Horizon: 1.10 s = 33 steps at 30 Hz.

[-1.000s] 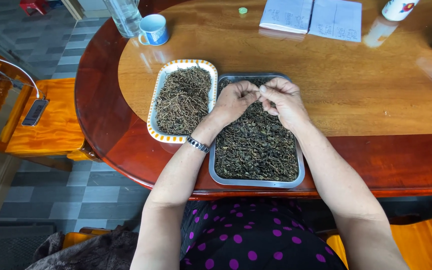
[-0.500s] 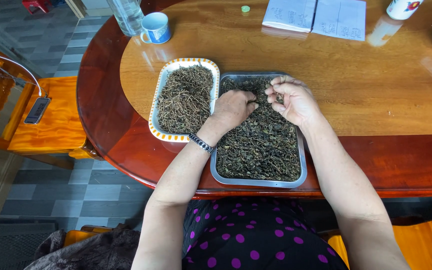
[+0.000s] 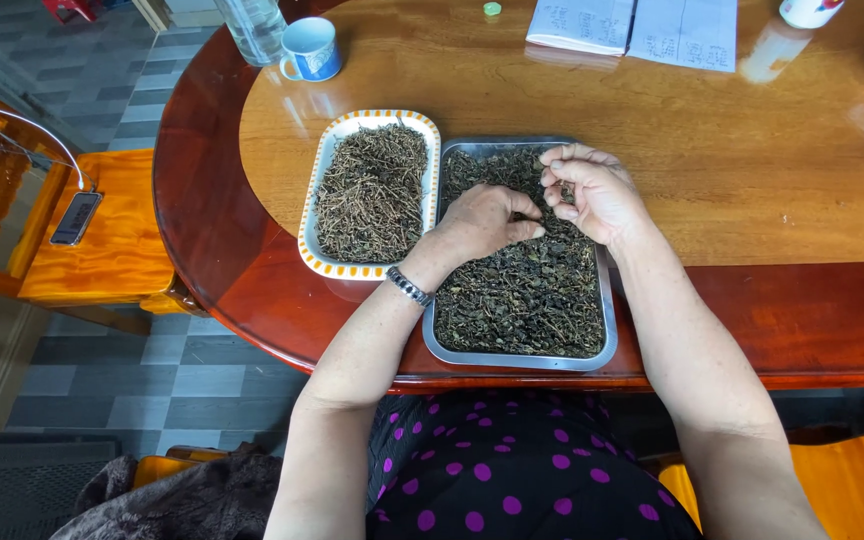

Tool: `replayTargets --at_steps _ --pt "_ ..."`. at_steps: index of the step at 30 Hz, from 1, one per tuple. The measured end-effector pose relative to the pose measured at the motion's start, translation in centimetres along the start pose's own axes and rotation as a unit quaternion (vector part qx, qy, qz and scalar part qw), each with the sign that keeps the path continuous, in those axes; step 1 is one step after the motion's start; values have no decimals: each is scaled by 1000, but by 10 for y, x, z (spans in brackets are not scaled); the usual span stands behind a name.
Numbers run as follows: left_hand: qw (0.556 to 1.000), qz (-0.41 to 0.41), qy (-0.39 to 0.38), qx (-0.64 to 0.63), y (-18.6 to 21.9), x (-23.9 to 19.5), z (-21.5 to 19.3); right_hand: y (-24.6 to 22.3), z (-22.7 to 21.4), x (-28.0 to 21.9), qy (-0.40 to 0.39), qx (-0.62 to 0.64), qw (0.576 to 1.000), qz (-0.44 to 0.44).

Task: The person sits at a wooden table and sorts dried herbs by hand. They pick up small amounts of the herbs from a metal tray, separate them, and place the sorted portions into a white rectangular dish. The process involves repetitive picking and transferring of the dried plant material between the two containers.

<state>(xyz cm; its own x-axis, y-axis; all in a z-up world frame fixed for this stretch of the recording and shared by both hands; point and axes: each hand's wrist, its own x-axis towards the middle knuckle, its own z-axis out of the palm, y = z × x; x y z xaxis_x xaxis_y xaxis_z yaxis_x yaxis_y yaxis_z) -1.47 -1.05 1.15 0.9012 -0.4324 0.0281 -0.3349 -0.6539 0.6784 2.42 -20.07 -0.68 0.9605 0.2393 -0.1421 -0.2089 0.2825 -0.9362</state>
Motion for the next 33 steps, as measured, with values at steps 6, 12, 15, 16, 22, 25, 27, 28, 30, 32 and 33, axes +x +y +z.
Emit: replayTargets --at_steps 6,12,15,16,22,25,27,28,30,32,33 --pt "997 -4 56 54 -23 17 21 -2 0 -2 -3 1 1000 0" --pt "987 1 89 -133 -3 2 4 -5 2 -4 0 10 1000 -2" --pt "866 -42 46 -496 -16 13 6 -6 2 -5 -1 12 1000 -4" --pt "866 -43 46 -496 -12 10 2 -6 2 -5 -2 12 1000 -4" --pt "944 2 19 -330 17 -10 -5 -7 0 -5 4 20 1000 -5" --pt "994 24 -31 -100 25 -13 4 -6 1 -5 11 3 1000 -9" --pt "998 56 -13 32 17 -8 14 -7 1 -5 11 -5 1000 -3" --pt "998 56 -12 32 16 -7 16 -7 1 -6 11 -5 1000 -3" --pt "999 43 27 1 15 -4 19 -8 1 -6 10 -2 1000 0" --pt "996 35 30 -81 18 -9 5 -10 3 -8 11 1 1000 0" --pt "986 27 32 -163 20 -12 -2 -11 4 -9 13 3 1000 1"
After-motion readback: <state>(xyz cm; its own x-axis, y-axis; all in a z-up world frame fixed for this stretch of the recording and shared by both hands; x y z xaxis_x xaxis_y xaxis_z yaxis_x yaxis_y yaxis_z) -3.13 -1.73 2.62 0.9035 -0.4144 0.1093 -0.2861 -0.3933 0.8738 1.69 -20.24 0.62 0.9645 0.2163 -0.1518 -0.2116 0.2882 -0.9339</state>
